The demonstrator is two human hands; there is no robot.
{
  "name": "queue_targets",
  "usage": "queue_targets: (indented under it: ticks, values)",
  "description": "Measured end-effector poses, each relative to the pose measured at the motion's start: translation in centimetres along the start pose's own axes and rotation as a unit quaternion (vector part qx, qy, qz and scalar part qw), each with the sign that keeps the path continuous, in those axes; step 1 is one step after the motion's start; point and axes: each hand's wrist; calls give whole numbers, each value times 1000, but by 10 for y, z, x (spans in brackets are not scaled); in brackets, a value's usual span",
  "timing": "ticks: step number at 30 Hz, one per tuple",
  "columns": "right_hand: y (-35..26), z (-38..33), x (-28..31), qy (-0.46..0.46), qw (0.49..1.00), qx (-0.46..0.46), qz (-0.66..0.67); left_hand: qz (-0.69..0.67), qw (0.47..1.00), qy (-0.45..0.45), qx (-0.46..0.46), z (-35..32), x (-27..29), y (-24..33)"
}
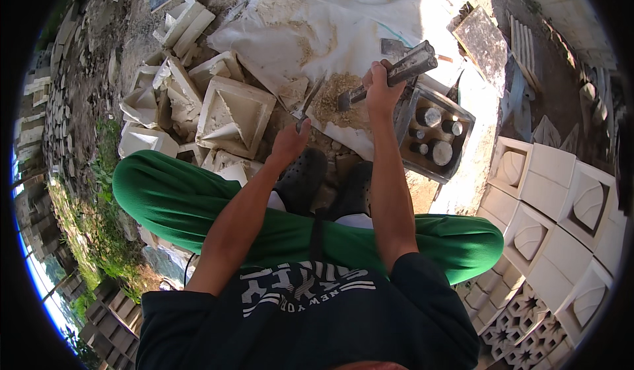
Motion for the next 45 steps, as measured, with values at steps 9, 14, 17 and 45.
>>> queue_targets:
  ticks: [9,14,17,45]
  values:
    - [43,-22,-4,87,992,82,-40,-25,998,-49,24,8,8,1]
    - [7,-24,3,70,997,-22,9,38,998,46,-7,2,11,-2]
    - [-16,-24,7,154,988,-2,32,68,997,39,-9,-2,7,-6]
    - [2,-51,0,186,979,56,53,-45,998,-25,46,-18,-29,-11]
Point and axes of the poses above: each hand's wrist, its own z-axis towards the middle knuckle, its own x-axis out of the back of the hand, y = z × x
